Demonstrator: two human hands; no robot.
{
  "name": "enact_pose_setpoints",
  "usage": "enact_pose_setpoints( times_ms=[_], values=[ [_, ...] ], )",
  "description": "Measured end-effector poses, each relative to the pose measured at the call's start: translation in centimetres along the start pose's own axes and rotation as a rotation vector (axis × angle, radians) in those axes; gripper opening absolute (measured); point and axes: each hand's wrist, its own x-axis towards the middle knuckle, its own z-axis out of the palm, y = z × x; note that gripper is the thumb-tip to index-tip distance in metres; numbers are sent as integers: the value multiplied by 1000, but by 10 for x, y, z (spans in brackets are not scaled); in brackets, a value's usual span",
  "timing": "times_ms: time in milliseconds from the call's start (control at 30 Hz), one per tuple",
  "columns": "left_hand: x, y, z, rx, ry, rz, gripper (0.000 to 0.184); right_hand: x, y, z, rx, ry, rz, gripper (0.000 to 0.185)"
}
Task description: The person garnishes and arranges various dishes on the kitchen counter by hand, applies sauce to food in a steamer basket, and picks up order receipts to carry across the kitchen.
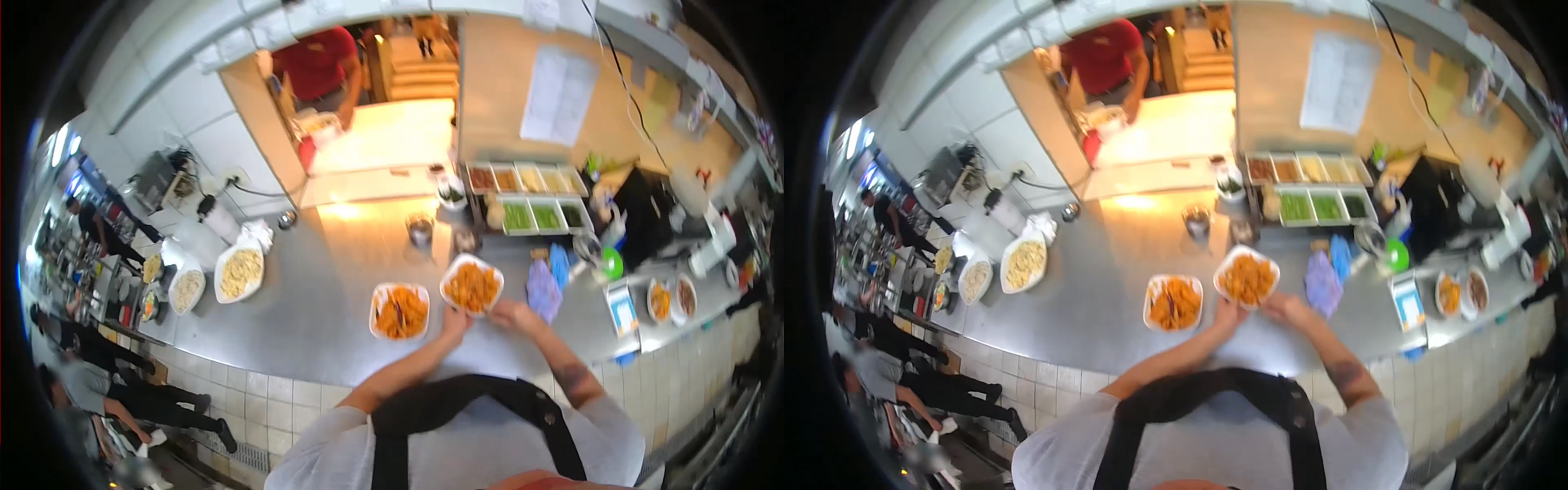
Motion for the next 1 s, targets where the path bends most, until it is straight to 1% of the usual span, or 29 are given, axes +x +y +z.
enact_pose_setpoints(
  times_ms=[33, 67, 133, 167, 233, 300, 333, 367, 400, 433, 467, 500, 567, 600, 633, 700, 767, 833, 900, 1000],
  values=[
    [-9, 25, 16, 18, 27, -87, 36, 6, -15, -12, 53, 6, 56, 35],
    [-11, 34, 22, 25, 76, -127, 37, 10, -38, -31, 114, 8, 125, 38],
    [-12, 37, 30, 36, 180, -233, 39, 10, -51, -51, 149, 102, 204, 38],
    [-7, 39, 31, 68, 183, -234, 40, 11, -47, -57, 170, 145, 247, 38],
    [-4, 41, 29, 122, 202, -248, 43, 11, -19, -75, 22, 178, 231, 33],
    [-5, 51, 32, 157, 202, -246, 41, 27, -9, -105, 131, 417, 219, 18],
    [-8, 60, 38, 176, 198, -246, 40, 37, 6, -122, 207, 516, 238, 17],
    [-15, 76, 45, 154, 181, -273, 40, 51, 19, -138, 285, 615, 260, 25],
    [-24, 98, 53, 132, 165, -301, 40, 73, 10, -159, 237, 695, 335, 40],
    [-31, 116, 56, 109, 149, -328, 41, 94, 4, -183, 127, 749, 237, 46],
    [-35, 130, 54, 40, 112, -350, 40, 119, -8, -202, 143, 794, 201, 45],
    [-38, 144, 50, -29, 75, -370, 40, 141, -2, -215, 130, 798, 139, 36],
    [-41, 172, 27, -137, -15, -375, 39, 194, -27, -240, 165, 718, 40, 24],
    [-44, 188, 9, -178, -66, -362, 39, 224, -42, -247, 60, 735, -33, 21],
    [-47, 204, -8, -218, -119, -351, 39, 254, -57, -253, -47, 750, -105, 24],
    [-68, 251, -28, -139, -29, -221, 38, 308, -74, -265, -75, 631, -133, 30],
    [-80, 279, -66, -109, 142, -151, 39, 369, -81, -270, -355, 674, -303, 34],
    [-87, 288, -128, 1, 266, -52, 39, 432, -88, -273, -467, 743, -457, 36],
    [-105, 297, -174, -12, 370, 91, 39, 495, -80, -273, -574, 842, -479, 36],
    [-130, 298, -246, 58, 581, 104, 43, 545, -89, -270, -580, 902, -391, 37]
  ],
)
